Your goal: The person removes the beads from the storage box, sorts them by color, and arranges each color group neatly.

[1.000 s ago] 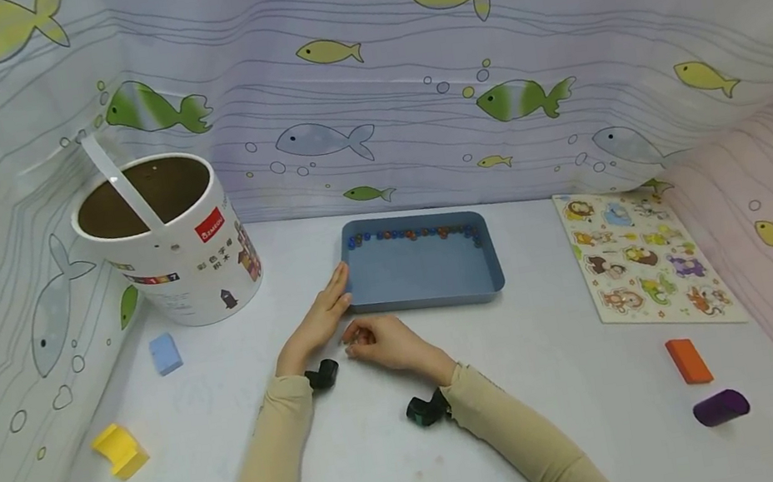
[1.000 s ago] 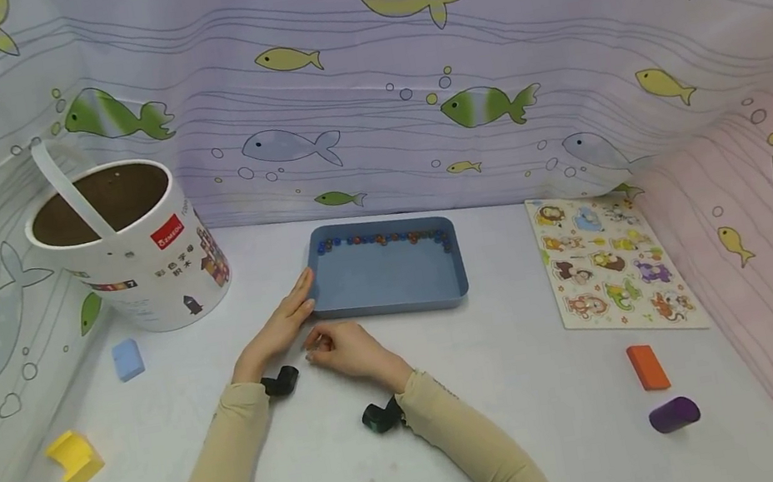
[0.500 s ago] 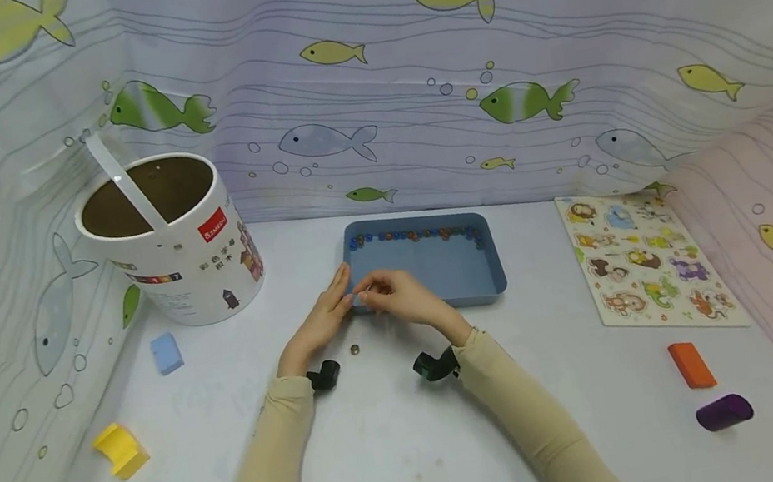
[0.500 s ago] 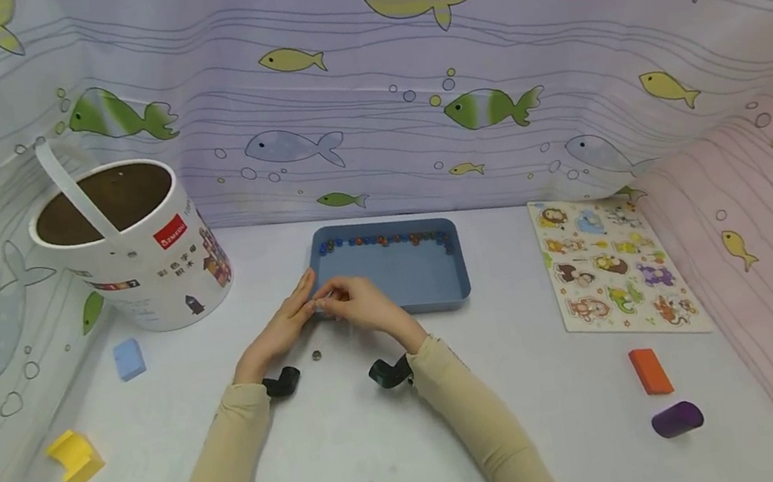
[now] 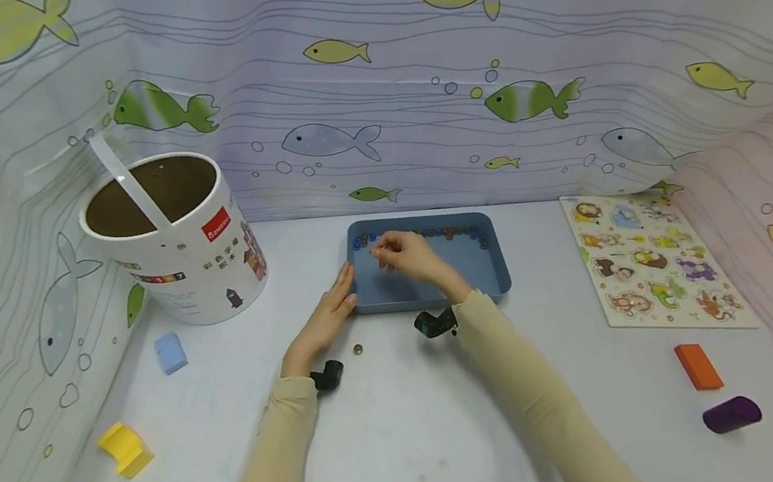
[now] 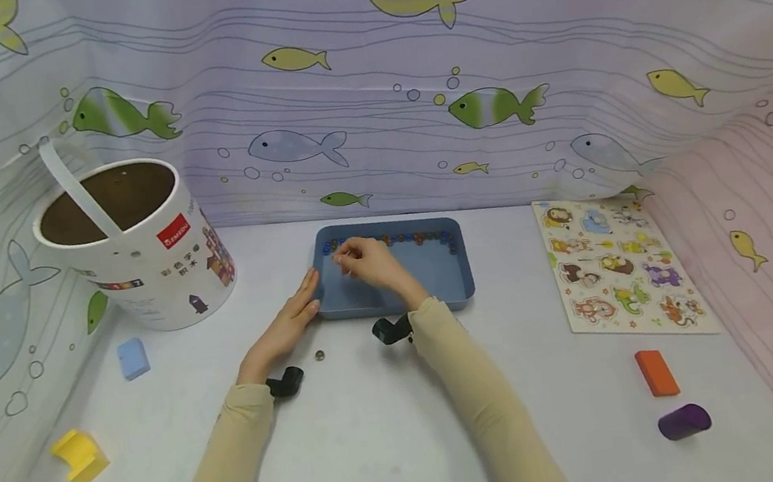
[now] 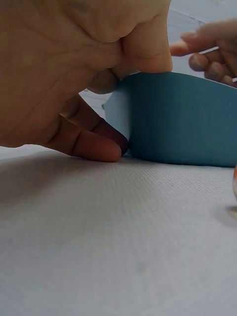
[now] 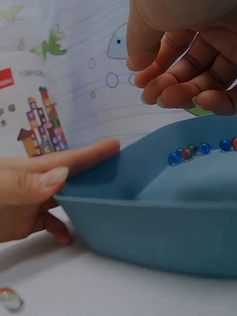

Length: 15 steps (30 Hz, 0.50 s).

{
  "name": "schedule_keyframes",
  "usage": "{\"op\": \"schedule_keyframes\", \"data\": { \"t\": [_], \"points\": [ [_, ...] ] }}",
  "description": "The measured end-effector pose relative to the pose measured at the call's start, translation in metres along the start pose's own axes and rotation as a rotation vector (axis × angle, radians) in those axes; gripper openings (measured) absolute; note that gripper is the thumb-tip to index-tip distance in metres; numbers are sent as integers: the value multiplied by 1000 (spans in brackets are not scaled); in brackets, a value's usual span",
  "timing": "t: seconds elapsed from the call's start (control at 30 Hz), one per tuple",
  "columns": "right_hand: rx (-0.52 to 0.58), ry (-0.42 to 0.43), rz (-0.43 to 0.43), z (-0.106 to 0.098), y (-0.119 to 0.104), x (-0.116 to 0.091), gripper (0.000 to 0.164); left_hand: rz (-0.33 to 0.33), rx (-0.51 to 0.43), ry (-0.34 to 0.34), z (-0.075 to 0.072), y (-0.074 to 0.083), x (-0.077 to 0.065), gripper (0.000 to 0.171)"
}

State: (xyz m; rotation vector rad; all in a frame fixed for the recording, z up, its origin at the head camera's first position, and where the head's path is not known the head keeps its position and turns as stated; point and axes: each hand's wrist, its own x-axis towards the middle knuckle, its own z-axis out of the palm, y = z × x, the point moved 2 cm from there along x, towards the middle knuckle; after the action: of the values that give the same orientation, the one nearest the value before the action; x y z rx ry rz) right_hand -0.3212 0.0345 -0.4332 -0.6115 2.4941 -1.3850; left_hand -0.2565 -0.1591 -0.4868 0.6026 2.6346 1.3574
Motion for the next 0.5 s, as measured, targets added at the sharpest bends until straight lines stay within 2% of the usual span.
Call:
{"op": "schedule_keyframes", "data": {
  "t": [0.23,0.5],
  "points": [
    [111,84,51,-8,-1,27,34,8,-15,8,-3,1,-1,56],
    [215,140,171,1,16,48,33,10,-20,-8,0,1,0,55]
  ]
}}
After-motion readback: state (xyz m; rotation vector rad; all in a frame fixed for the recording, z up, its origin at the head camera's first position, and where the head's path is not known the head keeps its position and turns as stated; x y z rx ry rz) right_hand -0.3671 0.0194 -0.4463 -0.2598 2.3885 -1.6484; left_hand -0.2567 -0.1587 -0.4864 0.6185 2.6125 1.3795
